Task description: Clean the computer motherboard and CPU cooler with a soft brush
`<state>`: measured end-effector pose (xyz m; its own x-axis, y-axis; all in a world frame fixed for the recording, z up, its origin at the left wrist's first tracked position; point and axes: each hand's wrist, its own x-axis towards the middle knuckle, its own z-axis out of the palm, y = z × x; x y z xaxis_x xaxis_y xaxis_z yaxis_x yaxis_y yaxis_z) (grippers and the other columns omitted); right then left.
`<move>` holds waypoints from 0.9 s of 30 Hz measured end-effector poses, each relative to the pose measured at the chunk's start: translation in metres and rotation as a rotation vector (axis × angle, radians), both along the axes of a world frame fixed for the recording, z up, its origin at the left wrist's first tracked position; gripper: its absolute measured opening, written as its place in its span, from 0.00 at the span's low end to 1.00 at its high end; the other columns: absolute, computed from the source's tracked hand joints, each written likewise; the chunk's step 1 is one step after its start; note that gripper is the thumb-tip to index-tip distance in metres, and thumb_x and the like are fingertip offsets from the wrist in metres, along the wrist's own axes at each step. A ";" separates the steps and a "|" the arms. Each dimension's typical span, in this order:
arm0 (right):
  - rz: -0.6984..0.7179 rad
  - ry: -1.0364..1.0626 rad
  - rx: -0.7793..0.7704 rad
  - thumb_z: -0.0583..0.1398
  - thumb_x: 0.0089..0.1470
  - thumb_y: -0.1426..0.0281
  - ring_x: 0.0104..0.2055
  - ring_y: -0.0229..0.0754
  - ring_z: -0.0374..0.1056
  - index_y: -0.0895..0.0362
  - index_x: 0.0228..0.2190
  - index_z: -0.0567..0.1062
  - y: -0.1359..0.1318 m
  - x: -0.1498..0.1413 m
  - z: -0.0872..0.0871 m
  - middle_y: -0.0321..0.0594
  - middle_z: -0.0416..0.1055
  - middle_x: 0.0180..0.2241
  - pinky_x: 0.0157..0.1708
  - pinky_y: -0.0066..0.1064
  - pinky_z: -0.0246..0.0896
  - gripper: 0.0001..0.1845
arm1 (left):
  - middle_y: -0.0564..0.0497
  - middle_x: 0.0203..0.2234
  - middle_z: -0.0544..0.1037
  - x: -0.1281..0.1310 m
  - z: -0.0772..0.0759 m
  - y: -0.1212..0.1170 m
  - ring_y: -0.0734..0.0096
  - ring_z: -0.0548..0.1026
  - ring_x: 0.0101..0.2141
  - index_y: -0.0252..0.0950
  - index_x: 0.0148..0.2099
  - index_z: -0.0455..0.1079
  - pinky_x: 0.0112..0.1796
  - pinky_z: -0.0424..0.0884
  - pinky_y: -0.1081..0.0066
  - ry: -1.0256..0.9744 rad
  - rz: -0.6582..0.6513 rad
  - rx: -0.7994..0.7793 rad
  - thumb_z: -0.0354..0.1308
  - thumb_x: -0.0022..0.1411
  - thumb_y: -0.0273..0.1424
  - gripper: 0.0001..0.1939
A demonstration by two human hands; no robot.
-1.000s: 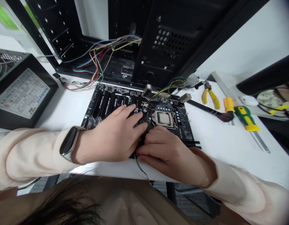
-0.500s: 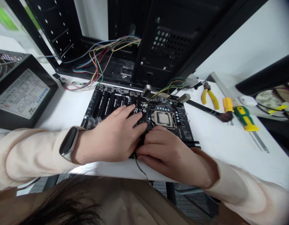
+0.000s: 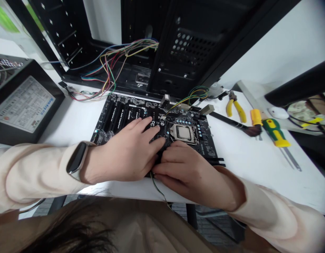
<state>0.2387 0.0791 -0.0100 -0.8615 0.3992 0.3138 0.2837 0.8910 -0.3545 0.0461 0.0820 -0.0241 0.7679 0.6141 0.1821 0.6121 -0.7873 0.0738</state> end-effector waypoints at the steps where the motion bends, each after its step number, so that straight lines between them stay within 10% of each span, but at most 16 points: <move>1: 0.000 0.002 -0.005 0.56 0.61 0.74 0.29 0.37 0.62 0.60 0.27 0.78 0.000 0.000 0.000 0.37 0.69 0.24 0.32 0.32 0.57 0.13 | 0.40 0.47 0.74 0.000 0.000 0.000 0.49 0.68 0.55 0.33 0.44 0.73 0.56 0.61 0.47 -0.001 0.000 -0.003 0.46 0.67 0.32 0.15; 27: -0.030 -0.041 0.044 0.55 0.61 0.73 0.29 0.38 0.61 0.59 0.24 0.75 -0.003 -0.003 0.001 0.38 0.69 0.24 0.32 0.33 0.56 0.16 | 0.39 0.48 0.75 0.001 0.002 0.000 0.48 0.68 0.55 0.32 0.47 0.72 0.56 0.62 0.47 0.024 0.008 -0.004 0.48 0.64 0.32 0.15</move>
